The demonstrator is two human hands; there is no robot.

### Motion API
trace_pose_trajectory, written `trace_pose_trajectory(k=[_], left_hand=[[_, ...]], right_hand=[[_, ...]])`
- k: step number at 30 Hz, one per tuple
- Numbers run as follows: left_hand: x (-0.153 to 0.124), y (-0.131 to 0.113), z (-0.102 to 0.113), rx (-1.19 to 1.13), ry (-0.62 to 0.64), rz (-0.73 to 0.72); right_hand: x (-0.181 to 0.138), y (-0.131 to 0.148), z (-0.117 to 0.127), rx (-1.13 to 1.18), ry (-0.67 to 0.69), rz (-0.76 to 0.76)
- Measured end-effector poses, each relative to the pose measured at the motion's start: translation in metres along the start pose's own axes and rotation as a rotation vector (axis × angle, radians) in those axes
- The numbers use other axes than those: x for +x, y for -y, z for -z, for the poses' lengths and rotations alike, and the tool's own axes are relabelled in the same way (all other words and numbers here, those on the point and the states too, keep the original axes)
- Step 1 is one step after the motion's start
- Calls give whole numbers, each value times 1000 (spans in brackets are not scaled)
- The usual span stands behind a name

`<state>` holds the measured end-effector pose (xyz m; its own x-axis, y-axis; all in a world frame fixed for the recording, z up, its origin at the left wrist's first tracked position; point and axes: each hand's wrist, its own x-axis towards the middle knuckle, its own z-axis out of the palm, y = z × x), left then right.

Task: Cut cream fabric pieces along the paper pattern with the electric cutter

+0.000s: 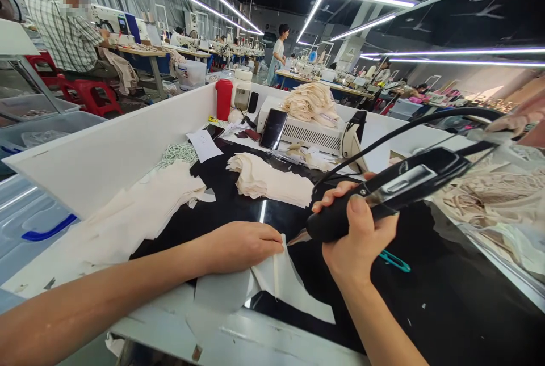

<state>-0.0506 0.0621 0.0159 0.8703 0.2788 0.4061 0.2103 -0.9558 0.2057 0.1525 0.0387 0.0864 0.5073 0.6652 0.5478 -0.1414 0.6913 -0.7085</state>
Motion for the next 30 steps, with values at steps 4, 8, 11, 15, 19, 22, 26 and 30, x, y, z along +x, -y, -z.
trace_pose_trajectory(k=[4,8,11,15,19,22,26,30], left_hand=[[-1,1,0,-1,-6,-6],[-1,1,-1,-1,-34,-17],[0,2,-1,1,-30,-20],[0,2,0,5,-19,-13],[-2,1,3,29,5,-5],[-2,0,5,30,16,0],[-2,0,10,24,47,8],[-1,1,13,3,67,11]], right_hand=[[-2,-1,-1,5,-9,4],[-4,-4,0,-6,1,16],[-4,-5,0,-21,13,16],[-4,0,2,-9,2,23],[-4,7,7,-17,-19,33],[-5,10,9,-18,-26,24],[-6,11,9,-7,-20,13],[-9,11,8,-16,-9,11]])
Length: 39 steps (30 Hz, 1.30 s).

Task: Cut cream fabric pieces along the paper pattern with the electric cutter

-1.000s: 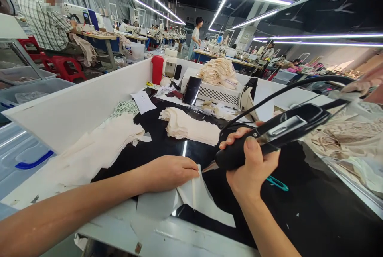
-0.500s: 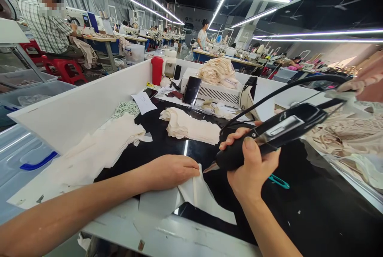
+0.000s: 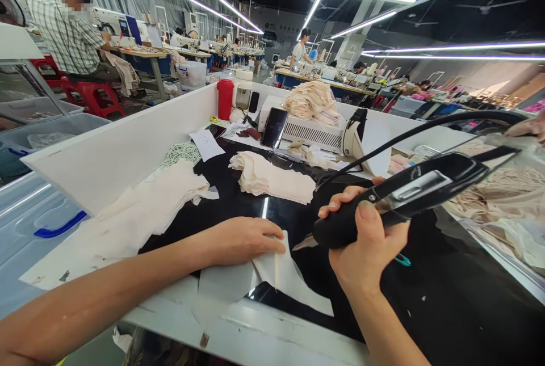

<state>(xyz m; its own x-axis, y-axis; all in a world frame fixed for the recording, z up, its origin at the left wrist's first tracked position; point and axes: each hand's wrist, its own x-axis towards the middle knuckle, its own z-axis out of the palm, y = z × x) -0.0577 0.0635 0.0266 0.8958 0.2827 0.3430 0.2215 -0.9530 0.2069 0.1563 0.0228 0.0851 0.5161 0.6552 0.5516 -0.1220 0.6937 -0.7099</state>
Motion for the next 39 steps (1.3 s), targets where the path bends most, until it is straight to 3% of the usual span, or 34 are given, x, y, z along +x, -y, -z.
trace_pose_trajectory(k=[14,22,29,39], left_hand=[[0,2,-2,-12,38,6],[9,-10,-2,-37,-134,-111],[10,-19,-10,-48,-40,-65],[2,-16,-13,-54,-76,-67]], right_hand=[[-6,0,-3,-26,16,-16],[-2,11,0,-12,-31,-8],[-3,12,5,-7,-9,-7],[-12,13,3,-16,6,-26]])
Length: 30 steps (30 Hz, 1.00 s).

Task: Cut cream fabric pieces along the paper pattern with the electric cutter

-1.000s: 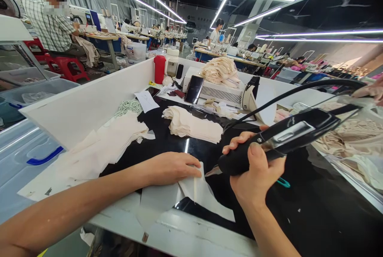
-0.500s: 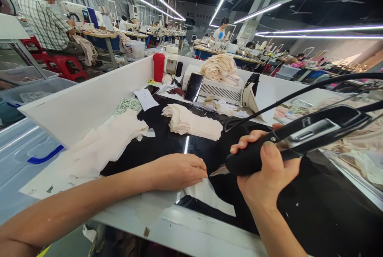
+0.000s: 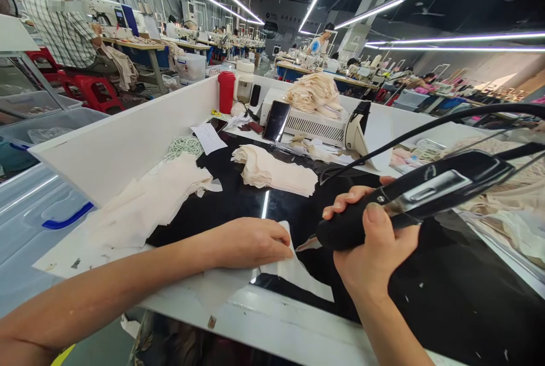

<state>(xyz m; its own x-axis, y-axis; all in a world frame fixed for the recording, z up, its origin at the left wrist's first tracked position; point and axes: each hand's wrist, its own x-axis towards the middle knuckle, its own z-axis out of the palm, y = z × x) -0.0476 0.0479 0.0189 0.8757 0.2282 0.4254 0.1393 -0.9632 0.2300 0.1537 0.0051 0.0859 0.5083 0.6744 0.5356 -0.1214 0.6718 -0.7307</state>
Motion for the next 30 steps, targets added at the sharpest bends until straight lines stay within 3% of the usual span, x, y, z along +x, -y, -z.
trace_pose_trajectory(k=[26,30], left_hand=[[-6,1,10,95,48,-1],[-8,5,11,61,3,-32]], right_hand=[[-4,5,0,-37,0,19],[-1,15,7,-38,-38,47]])
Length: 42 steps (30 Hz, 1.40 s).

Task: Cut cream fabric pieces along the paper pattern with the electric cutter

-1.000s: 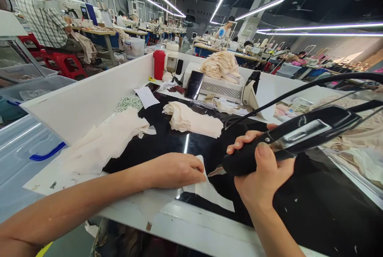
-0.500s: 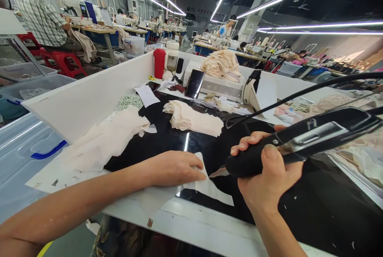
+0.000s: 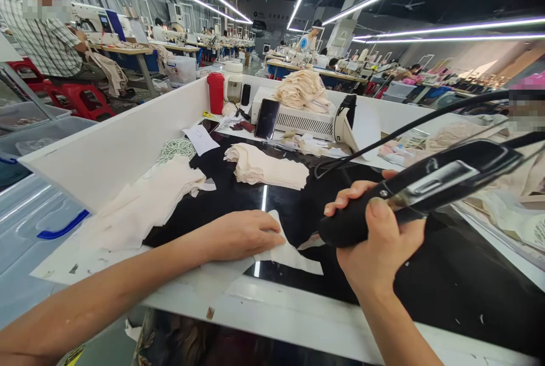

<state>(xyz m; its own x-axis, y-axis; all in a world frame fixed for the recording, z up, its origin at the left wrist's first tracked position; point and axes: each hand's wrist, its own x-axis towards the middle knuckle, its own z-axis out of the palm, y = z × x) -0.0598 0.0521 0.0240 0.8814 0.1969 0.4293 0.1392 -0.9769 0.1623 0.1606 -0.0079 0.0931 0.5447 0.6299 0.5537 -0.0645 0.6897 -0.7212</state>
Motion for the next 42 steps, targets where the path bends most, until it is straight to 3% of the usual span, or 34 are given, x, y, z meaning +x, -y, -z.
trace_pose_trajectory(k=[5,11,26,42], left_hand=[[8,-15,3,-1,-78,28],[14,-37,-6,-18,-32,26],[-2,-33,-2,112,117,92],[-3,-43,-11,138,88,104]], right_hand=[[-1,9,17,-23,-14,17],[-9,8,28,-37,-4,16],[-27,0,24,-23,27,19],[-16,-9,9,18,62,17]])
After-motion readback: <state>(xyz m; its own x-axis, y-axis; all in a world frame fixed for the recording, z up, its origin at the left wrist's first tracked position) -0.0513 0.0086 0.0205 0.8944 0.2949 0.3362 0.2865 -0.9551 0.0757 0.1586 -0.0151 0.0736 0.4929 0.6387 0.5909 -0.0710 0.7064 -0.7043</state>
